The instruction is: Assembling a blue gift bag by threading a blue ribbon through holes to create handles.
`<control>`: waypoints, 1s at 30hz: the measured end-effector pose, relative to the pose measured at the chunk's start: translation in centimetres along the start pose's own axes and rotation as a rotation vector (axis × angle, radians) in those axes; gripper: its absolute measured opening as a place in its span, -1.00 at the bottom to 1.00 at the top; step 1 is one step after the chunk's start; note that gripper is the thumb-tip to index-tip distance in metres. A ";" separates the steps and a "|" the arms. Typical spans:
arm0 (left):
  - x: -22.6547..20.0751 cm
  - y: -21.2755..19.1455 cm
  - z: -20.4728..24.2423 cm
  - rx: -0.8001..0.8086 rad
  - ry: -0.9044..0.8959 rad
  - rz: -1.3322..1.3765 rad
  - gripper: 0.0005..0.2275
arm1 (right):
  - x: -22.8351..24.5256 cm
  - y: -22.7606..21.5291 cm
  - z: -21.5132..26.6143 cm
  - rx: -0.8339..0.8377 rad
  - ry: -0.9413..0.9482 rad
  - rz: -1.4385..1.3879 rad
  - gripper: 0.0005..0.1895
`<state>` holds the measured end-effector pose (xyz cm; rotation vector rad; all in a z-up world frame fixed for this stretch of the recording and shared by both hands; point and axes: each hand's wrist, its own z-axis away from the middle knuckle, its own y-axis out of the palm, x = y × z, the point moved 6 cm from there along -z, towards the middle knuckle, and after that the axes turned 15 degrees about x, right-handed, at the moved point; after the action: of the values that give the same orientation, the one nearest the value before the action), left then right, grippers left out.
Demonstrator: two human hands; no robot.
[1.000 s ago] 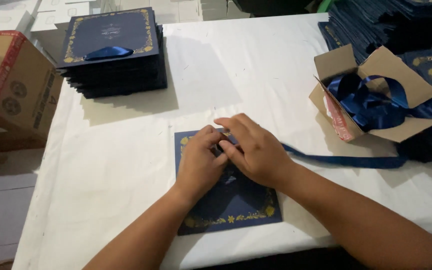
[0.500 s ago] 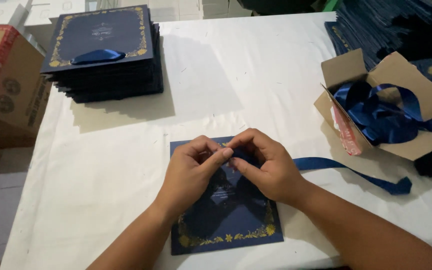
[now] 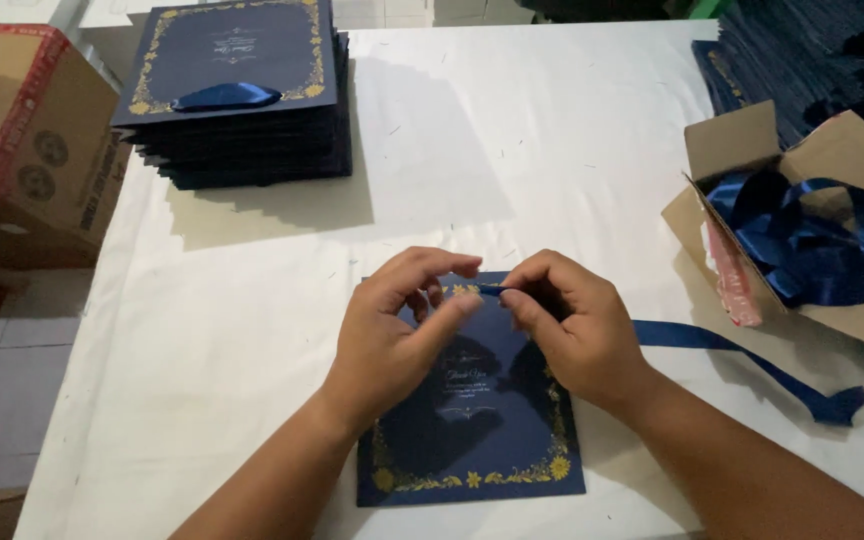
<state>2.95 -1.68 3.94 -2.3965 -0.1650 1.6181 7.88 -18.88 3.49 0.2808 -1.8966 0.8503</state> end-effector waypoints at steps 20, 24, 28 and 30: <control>0.6 0.8 -0.1 0.041 -0.034 -0.102 -0.88 | -0.6 0.5 0.0 0.136 0.178 -0.037 -0.91; 0.1 1.0 0.1 0.020 0.011 -0.047 -0.84 | -0.5 0.2 0.0 0.127 0.183 -0.012 -0.84; -0.3 1.3 -0.1 0.138 -0.019 -0.137 -0.91 | -0.6 0.2 0.2 0.183 0.169 0.034 -0.80; 0.1 1.3 0.0 0.137 -0.041 -0.128 -0.93 | -0.6 0.2 0.2 0.179 0.171 0.043 -0.80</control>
<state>2.98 -2.94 3.47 -2.2050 -0.2036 1.5690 7.95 -18.96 2.81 0.2677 -1.6758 1.0430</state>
